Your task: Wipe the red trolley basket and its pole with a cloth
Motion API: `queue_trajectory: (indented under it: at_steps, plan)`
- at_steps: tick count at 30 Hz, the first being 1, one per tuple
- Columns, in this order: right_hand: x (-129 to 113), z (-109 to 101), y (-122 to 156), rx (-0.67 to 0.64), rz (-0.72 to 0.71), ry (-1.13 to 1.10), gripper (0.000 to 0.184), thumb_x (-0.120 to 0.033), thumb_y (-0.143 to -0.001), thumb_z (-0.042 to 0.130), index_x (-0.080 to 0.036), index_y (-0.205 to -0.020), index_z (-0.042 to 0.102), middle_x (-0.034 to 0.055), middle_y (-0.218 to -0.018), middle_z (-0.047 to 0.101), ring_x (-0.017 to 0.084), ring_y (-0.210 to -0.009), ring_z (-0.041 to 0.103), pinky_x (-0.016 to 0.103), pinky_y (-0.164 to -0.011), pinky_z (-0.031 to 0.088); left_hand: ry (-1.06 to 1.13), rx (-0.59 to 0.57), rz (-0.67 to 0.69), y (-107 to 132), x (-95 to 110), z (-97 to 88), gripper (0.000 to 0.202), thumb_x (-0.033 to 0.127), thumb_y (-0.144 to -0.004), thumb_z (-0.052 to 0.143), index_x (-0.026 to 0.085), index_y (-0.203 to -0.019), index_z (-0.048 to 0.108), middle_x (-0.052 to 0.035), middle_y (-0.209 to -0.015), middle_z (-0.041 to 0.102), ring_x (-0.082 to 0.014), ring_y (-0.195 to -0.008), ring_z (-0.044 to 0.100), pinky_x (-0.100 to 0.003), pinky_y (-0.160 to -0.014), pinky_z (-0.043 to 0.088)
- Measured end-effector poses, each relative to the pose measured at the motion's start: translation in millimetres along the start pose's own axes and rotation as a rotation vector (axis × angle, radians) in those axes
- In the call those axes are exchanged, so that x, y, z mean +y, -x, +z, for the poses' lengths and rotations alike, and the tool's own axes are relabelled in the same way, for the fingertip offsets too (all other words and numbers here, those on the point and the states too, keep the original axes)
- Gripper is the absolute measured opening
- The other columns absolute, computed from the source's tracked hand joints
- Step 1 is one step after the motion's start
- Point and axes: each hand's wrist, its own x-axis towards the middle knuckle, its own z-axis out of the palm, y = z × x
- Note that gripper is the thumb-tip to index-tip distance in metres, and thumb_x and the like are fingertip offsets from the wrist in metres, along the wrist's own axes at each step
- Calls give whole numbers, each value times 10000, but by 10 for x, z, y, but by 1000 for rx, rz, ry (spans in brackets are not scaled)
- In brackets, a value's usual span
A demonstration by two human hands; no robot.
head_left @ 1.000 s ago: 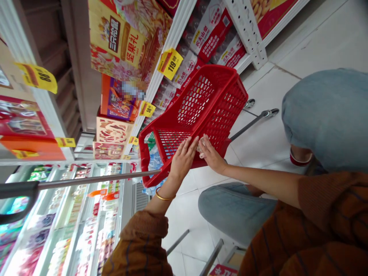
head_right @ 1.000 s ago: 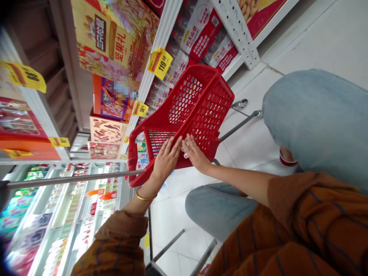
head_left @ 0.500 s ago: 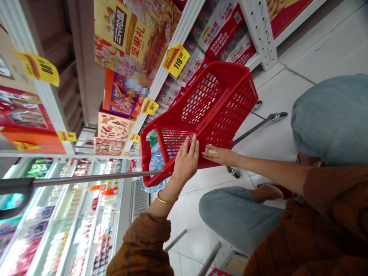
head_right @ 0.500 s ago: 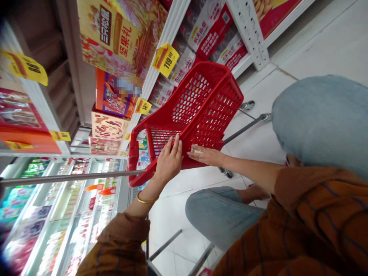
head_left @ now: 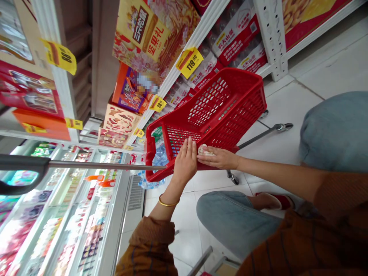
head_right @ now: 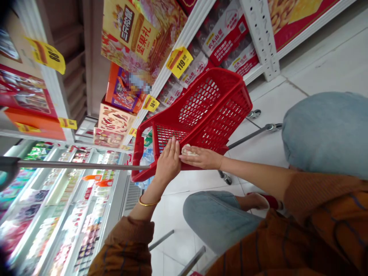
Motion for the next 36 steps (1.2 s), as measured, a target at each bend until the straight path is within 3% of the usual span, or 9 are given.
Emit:
queue_trajectory:
  at_steps: [3, 8, 13, 18, 24, 28, 36]
  plan:
    - [48, 38, -132, 17, 28, 38, 328, -285, -964, 449, -309, -1267, 571, -49, -1316, 588, 148, -1381, 354, 428, -1194, 241, 6, -7, -12, 31, 20, 5, 518, 121, -927, 322, -42, -1418, 293, -257, -1505, 260, -302, -1430, 204, -413, -1131, 324]
    - [157, 42, -108, 19, 40, 90, 375, -253, -957, 441, -261, -1322, 526, -17, -1355, 559, 180, -1402, 319, 425, -1185, 284, 10, 12, 2, 9, 24, 24, 519, 78, -903, 311, -29, -1411, 307, -251, -1489, 312, -288, -1415, 260, -404, -1126, 333]
    - [224, -11, 43, 53, -124, 294, 429, -126, -948, 422, -213, -1365, 475, 22, -1375, 541, 212, -1406, 307, 448, -1163, 334, 20, 23, 10, -7, 17, 11, 513, 76, -901, 323, -29, -1403, 318, -254, -1481, 333, -289, -1407, 287, -402, -1121, 343]
    - [161, -91, 183, 92, -256, 586, 474, -28, -922, 411, -159, -1376, 450, 74, -1432, 474, 270, -1440, 187, 482, -1122, 393, 59, 13, 21, 1, 17, -46, 543, 53, -882, 335, 11, -1422, 300, -226, -1487, 346, -262, -1408, 296, -394, -1120, 350]
    - [-154, -26, -184, 196, -314, 575, 455, -72, -945, 398, -156, -1392, 422, 86, -1456, 439, 262, -1451, 150, 529, -1156, 320, 149, 90, -227, 121, 65, -64, 548, 126, -896, 373, -10, -1421, 297, -258, -1431, 419, -297, -1378, 355, -440, -1089, 381]
    - [-170, 48, -397, 178, -275, 593, 458, -92, -946, 415, -197, -1392, 433, 58, -1458, 443, 250, -1456, 129, 498, -1158, 326, 158, 90, -325, 199, 132, -46, 528, 103, -863, 393, -28, -1374, 379, -251, -1406, 456, -310, -1327, 429, -431, -1071, 395]
    - [-106, -96, -292, 150, -311, 783, 487, -23, -914, 405, -141, -1383, 452, 81, -1424, 489, 287, -1456, 91, 490, -1148, 322, 193, 161, -375, 190, 228, -9, 528, 112, -854, 401, 25, -1375, 407, -203, -1406, 481, -294, -1301, 461, -424, -1067, 389]
